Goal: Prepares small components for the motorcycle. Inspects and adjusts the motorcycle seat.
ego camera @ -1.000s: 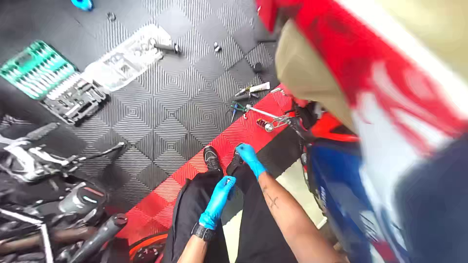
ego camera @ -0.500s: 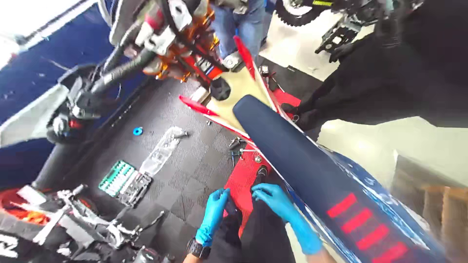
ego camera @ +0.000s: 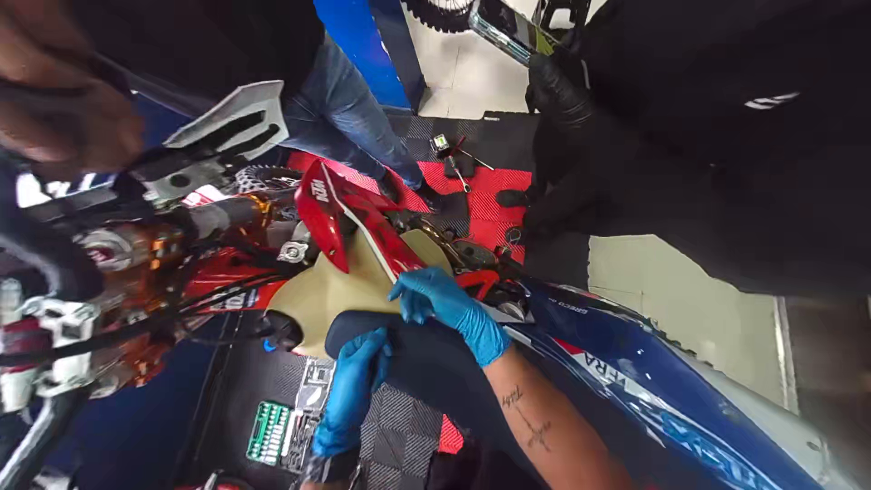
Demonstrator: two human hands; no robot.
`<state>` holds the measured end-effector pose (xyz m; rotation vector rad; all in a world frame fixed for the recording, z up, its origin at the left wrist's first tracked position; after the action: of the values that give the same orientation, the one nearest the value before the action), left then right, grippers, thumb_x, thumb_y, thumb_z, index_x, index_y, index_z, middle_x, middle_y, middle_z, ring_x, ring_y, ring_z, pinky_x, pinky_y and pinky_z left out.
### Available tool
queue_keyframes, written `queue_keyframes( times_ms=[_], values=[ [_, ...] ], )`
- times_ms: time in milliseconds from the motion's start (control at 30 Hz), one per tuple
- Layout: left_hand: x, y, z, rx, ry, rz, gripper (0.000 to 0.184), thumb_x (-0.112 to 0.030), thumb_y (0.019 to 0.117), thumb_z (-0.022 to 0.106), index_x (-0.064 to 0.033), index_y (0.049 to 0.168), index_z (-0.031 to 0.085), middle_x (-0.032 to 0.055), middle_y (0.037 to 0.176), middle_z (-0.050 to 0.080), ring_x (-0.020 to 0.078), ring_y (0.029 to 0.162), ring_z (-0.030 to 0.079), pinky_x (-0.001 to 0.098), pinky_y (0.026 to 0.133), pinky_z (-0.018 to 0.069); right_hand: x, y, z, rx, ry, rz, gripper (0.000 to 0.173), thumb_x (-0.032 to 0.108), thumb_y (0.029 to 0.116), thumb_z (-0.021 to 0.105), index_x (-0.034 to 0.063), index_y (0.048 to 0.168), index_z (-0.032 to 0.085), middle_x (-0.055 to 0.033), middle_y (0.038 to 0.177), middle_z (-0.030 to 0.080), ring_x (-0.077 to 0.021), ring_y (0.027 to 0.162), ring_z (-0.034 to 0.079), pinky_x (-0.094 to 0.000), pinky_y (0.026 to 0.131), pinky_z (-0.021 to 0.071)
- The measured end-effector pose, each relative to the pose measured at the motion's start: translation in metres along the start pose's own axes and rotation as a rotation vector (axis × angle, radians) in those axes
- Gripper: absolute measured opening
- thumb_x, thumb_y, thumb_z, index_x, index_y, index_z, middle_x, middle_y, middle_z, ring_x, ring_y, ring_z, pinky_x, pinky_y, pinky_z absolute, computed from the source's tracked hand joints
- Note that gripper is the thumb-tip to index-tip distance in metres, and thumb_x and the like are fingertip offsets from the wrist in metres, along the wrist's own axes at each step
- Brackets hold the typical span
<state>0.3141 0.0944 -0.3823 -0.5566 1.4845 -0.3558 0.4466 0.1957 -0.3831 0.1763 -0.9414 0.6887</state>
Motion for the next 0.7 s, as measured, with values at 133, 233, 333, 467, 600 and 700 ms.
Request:
queue_keyframes(
  times_ms=[133,233,333,467,600,700],
  values=[
    [0.004,0.002,-0.002,0.028,-0.016,-0.054,0.042,-0.022,0.1022,0.044,-0.0142,0.068,0.069,-0.0043,0.051,0.058,-0.0001,0.038,0.045,0.0162,0.036,0.0371,-0.023,0.003,0.007,0.028,0.071,0.153,0.042,0.031,0.1097,0.044,-0.0002,0.103,0.071,-0.0023,0.069,0.066,-0.0079,0.055,0.057,-0.0239,0.052,0.0485],
    [0.001,0.001,0.0,-0.004,0.008,-0.084,0.043,-0.018,0.1006,0.043,-0.0146,0.066,0.068,-0.0045,0.05,0.058,-0.0004,0.037,0.046,0.0159,0.036,0.0367,-0.033,0.007,0.006,-0.006,0.123,0.245,0.038,0.029,0.1089,0.047,-0.0004,0.104,0.071,-0.0024,0.071,0.067,-0.0075,0.056,0.058,-0.024,0.054,0.0505],
    [0.001,0.002,0.002,0.0,-0.006,-0.073,0.042,-0.018,0.0997,0.045,-0.015,0.066,0.069,-0.0046,0.05,0.057,-0.0001,0.038,0.047,0.016,0.036,0.0374,-0.033,0.007,0.002,-0.026,0.162,0.245,0.038,0.028,0.1092,0.046,-0.0006,0.104,0.071,-0.0031,0.072,0.068,-0.0071,0.055,0.058,-0.0229,0.052,0.0493],
    [0.0,0.002,0.002,-0.012,-0.005,-0.083,0.042,-0.018,0.1011,0.045,-0.0142,0.068,0.071,-0.0041,0.049,0.058,0.0007,0.037,0.047,0.0175,0.036,0.0383,-0.036,0.008,0.001,-0.039,0.206,0.263,0.037,0.027,0.1088,0.047,0.0002,0.104,0.072,-0.0038,0.073,0.068,-0.0073,0.055,0.058,-0.023,0.053,0.049],
    [0.002,0.002,0.0,-0.019,-0.009,-0.08,0.046,-0.02,0.1043,0.043,-0.0118,0.072,0.073,-0.0034,0.051,0.06,0.0011,0.038,0.049,0.0185,0.037,0.0403,-0.037,0.008,0.0,-0.031,0.243,0.28,0.036,0.025,0.1092,0.046,-0.0004,0.106,0.071,-0.0037,0.075,0.069,-0.0065,0.057,0.059,-0.0221,0.054,0.0498],
    [0.001,0.002,0.001,-0.006,-0.034,-0.062,0.048,-0.021,0.106,0.041,-0.0119,0.073,0.074,-0.0036,0.051,0.061,0.001,0.039,0.05,0.0184,0.038,0.0418,-0.038,0.008,-0.002,-0.045,0.255,0.288,0.036,0.024,0.1093,0.046,-0.0004,0.106,0.072,-0.0037,0.075,0.07,-0.0054,0.057,0.059,-0.0208,0.053,0.0487]
  ],
)
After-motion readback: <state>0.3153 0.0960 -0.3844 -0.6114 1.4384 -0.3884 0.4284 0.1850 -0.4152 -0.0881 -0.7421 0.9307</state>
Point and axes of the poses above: each hand's wrist, its own y-axis towards the middle knuckle, its own z-axis out of the palm, x = y × z, the point moved 10 cm from there along y, towards the middle knuckle
